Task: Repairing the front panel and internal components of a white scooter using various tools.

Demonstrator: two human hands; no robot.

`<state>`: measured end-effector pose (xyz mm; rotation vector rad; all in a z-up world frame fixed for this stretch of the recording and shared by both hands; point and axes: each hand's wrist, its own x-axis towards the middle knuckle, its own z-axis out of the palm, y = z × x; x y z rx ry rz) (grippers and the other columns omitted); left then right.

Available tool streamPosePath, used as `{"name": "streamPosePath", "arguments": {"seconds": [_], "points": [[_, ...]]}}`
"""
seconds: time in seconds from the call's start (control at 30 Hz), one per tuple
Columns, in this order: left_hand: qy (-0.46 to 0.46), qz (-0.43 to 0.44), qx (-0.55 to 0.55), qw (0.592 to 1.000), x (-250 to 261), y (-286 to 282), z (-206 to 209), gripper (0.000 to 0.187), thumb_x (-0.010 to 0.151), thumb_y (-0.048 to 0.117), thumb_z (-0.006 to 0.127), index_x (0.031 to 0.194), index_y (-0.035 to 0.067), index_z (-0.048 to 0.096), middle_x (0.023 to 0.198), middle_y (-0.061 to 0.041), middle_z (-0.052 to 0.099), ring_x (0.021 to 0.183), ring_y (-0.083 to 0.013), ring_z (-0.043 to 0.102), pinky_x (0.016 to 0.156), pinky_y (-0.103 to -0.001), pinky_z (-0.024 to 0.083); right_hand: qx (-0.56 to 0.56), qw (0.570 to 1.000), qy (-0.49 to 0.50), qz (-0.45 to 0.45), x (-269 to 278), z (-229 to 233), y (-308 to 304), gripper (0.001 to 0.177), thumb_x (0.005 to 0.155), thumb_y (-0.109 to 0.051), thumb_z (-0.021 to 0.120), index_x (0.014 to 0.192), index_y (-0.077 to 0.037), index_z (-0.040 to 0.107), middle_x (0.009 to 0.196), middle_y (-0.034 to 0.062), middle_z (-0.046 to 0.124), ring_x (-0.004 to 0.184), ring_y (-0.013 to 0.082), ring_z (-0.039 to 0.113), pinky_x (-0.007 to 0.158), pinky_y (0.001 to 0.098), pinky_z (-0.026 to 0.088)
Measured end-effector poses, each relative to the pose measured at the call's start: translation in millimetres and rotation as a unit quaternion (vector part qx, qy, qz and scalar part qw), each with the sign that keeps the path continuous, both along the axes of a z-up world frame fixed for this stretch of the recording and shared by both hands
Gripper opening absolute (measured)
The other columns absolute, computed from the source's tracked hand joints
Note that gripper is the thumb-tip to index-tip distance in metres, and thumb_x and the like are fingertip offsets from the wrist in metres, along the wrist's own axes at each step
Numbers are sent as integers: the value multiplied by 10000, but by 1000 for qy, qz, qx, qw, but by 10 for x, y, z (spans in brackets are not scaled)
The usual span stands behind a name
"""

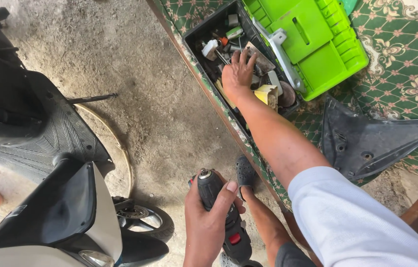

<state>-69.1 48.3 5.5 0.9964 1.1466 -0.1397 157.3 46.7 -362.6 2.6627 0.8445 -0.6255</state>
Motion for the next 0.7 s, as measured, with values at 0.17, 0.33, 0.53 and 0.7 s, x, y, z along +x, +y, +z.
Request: {"name": "streamPosePath", "arguments": {"seconds": [0.17,0.33,0.53,0.7], "points": [[-5,0,10,1000,-59,20,39,213,891,194,710,863,33,575,608,-68,655,545,-129,648,500,-275,519,89,988,82,-96,56,853,43,278,801,-327,776,754,-53,764,1541,128,439,1457,344,291,1200,529,107],[1,11,9,1000,-67,60,169,206,884,193,708,869,35,577,597,-74,656,538,-134,645,492,-278,514,408,882,104,-211,194,873,-479,109,904,-197,708,874,-93,715,1196,133,716,1170,301,663,1058,480,480],[-29,7,31,999,-148,6,298,216,888,197,709,865,21,587,615,-81,668,546,-143,663,501,-281,524,668,512,373,-390,343,1350,-918,114,997,-137,649,1031,-40,601,1052,176,739,1028,290,761,980,415,623],[-37,11,41,998,-245,-63,568,238,891,212,714,862,11,591,628,-90,667,547,-155,673,505,-287,533,709,427,406,-389,287,2082,-1027,115,1006,-148,582,1070,-52,583,1095,185,744,1071,298,750,1005,438,610]]}}
